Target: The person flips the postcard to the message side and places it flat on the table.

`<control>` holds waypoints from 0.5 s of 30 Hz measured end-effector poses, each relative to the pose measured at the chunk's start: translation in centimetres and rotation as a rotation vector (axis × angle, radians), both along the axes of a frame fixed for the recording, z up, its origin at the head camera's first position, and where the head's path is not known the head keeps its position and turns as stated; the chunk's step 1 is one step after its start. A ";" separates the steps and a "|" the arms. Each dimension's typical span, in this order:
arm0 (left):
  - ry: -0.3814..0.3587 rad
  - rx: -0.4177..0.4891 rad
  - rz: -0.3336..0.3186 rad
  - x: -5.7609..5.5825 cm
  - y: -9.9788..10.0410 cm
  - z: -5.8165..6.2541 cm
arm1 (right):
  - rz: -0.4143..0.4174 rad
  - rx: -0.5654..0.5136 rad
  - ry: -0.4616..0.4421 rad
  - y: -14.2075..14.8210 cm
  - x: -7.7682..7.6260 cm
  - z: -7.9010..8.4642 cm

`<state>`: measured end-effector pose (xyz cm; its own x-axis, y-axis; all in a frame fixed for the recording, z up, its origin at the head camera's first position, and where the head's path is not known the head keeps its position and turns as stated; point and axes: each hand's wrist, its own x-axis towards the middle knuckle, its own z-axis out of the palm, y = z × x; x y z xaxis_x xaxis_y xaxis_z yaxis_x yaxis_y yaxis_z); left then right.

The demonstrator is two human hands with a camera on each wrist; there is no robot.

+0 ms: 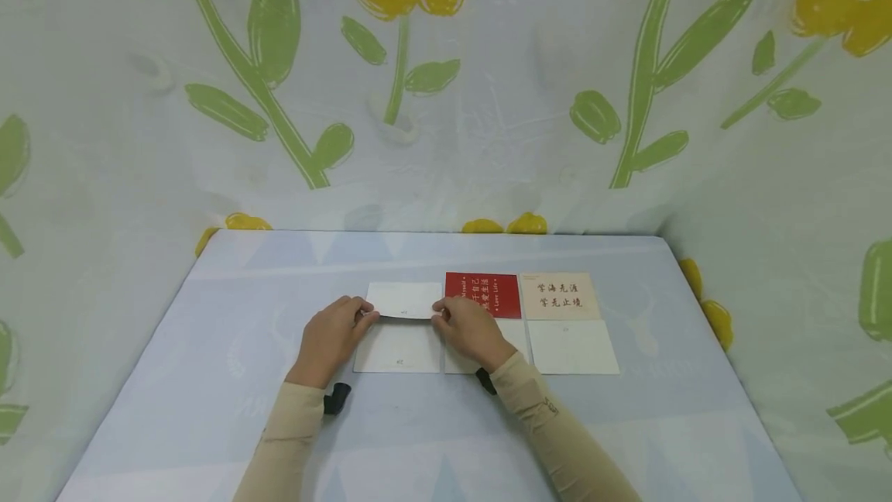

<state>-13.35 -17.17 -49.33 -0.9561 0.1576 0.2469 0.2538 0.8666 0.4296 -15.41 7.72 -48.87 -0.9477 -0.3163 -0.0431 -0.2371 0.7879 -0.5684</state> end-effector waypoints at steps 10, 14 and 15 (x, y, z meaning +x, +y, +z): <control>-0.026 -0.055 -0.015 -1.3 0.1 0.1 | -0.037 -0.002 -0.056 -0.1 -1.2 0.1; -0.020 -0.063 -0.029 -1.8 0.1 0.1 | -0.036 0.004 -0.067 -0.2 -1.8 -0.1; -0.020 -0.066 -0.034 -1.9 0.0 0.2 | -0.035 0.004 -0.071 -0.3 -1.9 -0.1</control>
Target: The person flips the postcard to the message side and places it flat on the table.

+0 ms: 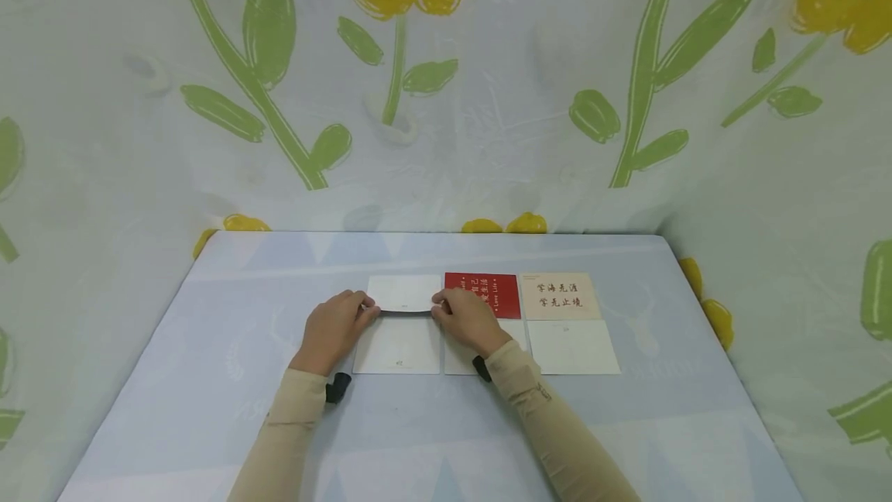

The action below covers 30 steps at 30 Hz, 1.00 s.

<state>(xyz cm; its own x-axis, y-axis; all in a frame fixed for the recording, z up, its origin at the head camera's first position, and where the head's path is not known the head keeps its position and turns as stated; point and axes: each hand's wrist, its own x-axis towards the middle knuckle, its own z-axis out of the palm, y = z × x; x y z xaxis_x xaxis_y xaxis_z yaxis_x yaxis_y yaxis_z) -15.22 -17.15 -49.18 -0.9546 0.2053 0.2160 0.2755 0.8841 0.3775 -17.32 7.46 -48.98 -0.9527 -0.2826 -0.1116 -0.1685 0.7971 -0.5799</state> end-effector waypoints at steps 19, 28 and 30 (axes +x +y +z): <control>-0.055 -0.035 -0.005 -0.7 0.2 -0.2 | -0.027 -0.007 -0.091 -0.2 -0.4 0.3; -0.057 -0.045 0.017 -0.9 0.4 -0.4 | 0.002 0.018 -0.096 -0.2 -0.5 0.4; -0.055 -0.043 0.022 -0.9 0.4 -0.4 | 0.007 0.018 -0.097 -0.2 -0.5 0.4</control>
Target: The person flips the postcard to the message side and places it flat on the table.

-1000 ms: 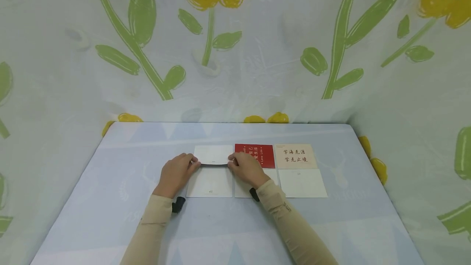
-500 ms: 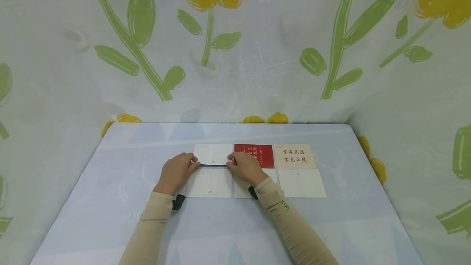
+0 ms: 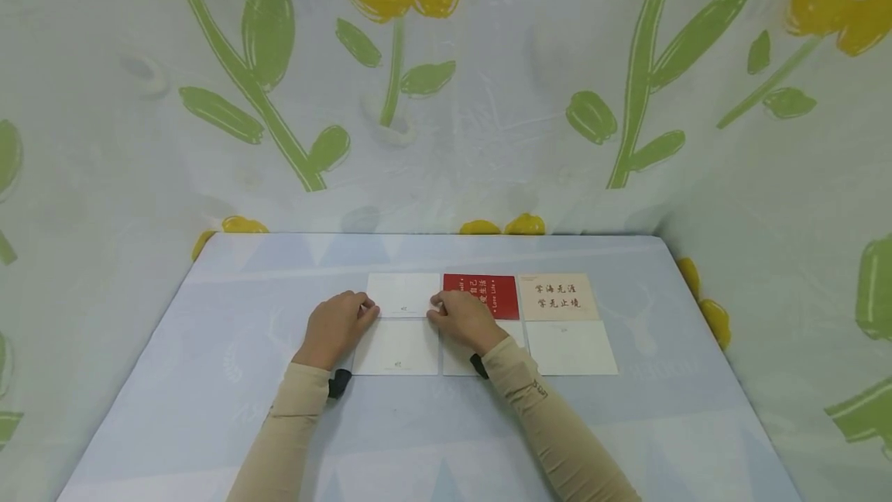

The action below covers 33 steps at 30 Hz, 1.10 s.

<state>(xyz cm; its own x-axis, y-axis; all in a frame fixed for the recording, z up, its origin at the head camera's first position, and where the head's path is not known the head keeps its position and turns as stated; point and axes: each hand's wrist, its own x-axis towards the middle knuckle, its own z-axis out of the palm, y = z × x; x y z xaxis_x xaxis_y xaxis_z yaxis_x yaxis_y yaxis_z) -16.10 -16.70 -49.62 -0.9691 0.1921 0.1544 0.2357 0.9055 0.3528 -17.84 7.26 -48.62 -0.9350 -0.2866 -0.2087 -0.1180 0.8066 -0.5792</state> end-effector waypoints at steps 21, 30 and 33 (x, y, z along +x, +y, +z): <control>0.014 0.042 0.028 0.8 0.0 0.2 | 0.037 -0.038 0.041 2.3 2.0 1.7; 0.066 0.038 0.010 1.9 0.5 0.1 | 0.027 -0.104 0.099 4.4 3.3 2.6; 0.096 0.039 -0.009 2.1 0.8 0.2 | 0.020 -0.122 0.129 5.1 3.6 2.9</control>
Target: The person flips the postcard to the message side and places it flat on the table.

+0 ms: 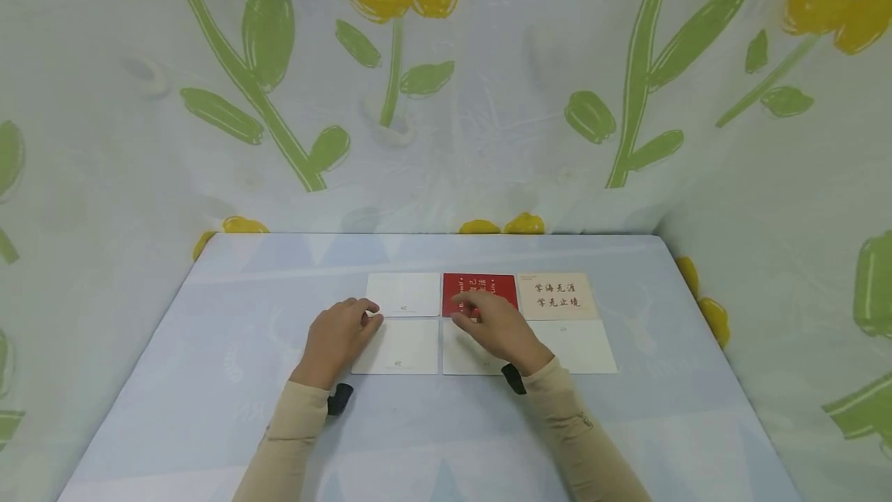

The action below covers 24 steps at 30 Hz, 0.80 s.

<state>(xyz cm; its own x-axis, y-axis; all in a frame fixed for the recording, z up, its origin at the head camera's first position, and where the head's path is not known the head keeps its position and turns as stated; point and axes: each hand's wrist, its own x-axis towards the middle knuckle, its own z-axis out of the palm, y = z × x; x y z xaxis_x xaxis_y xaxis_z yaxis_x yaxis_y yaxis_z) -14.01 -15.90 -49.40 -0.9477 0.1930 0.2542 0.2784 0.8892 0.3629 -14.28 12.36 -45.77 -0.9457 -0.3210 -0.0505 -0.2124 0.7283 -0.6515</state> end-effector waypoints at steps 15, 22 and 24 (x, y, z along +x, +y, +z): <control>0.055 0.061 -0.091 -0.9 1.9 0.5 | -0.092 -0.007 0.067 3.6 1.2 -0.5; -0.003 0.060 -0.119 -1.7 3.1 0.7 | -0.102 0.007 0.088 5.4 1.5 -0.8; -0.027 0.054 -0.123 -2.0 3.5 0.7 | -0.097 0.007 0.098 5.9 1.5 -0.8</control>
